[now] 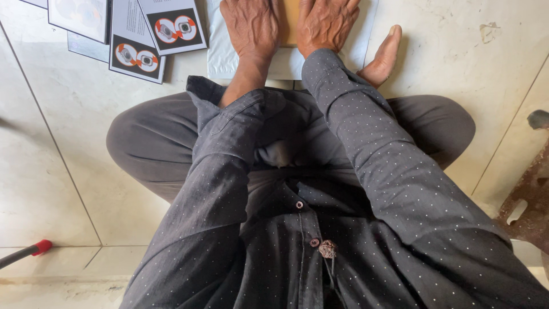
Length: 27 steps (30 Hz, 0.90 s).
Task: The person sits on the floor and packs smartwatches into cardboard boxes. They open product boxes, remove the watch and accessories, place them into a larger shipping box, and seal it with tape. The process is repeated for multiple units.
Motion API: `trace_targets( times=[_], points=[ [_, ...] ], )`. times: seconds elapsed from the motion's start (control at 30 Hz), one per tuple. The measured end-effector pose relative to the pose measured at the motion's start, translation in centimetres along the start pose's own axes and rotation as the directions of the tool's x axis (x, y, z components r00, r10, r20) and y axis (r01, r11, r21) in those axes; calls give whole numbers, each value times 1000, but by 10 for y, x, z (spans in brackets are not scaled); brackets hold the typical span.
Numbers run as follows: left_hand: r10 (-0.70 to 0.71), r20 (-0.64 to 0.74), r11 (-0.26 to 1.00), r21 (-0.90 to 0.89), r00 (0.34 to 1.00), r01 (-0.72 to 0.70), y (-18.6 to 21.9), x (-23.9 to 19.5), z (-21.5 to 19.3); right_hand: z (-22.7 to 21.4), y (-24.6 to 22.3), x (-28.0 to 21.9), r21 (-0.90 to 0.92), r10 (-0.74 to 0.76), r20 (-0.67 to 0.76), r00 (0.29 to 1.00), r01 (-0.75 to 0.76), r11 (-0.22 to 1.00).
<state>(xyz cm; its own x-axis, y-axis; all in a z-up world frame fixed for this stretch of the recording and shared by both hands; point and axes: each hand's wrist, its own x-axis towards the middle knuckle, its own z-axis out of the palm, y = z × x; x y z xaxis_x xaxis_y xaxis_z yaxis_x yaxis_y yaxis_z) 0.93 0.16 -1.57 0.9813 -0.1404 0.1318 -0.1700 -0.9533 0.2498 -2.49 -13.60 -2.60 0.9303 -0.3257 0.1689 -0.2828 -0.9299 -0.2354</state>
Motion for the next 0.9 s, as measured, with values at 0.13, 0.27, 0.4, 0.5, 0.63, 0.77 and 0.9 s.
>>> trace_targets(
  times=[0.13, 0.27, 0.4, 0.5, 0.63, 0.77, 0.9],
  points=[
    [31, -23, 999, 45, 999, -30, -4, 1, 5, -2, -2, 3, -22, 30, 84, 996, -28, 999],
    [18, 9, 998, 55, 1000, -19, -3, 0, 7, -1, -2, 3, -18, 42, 30, 999, -41, 999],
    [1, -11, 1000, -10, 1000, -1, -2, 3, 4, 2, 0, 2, 1, 34, -16, 999, -34, 999],
    [-19, -83, 999, -44, 996, 15, 0, 1, 1, 4, 1, 0, -2, 36, -25, 999, -37, 999],
    [-169, -82, 985, -29, 982, 167, 5, 1, -4, 8, 4, 2, 52, 115, 25, 993, -116, 992],
    [-475, -152, 879, -138, 867, 457, 9, 11, -6, 17, 12, 9, 275, 229, -130, 965, -186, 943],
    [-556, -145, 799, -365, 818, 478, 4, 0, 0, 25, 29, 17, 719, 501, 168, 849, -453, 527]
  ],
)
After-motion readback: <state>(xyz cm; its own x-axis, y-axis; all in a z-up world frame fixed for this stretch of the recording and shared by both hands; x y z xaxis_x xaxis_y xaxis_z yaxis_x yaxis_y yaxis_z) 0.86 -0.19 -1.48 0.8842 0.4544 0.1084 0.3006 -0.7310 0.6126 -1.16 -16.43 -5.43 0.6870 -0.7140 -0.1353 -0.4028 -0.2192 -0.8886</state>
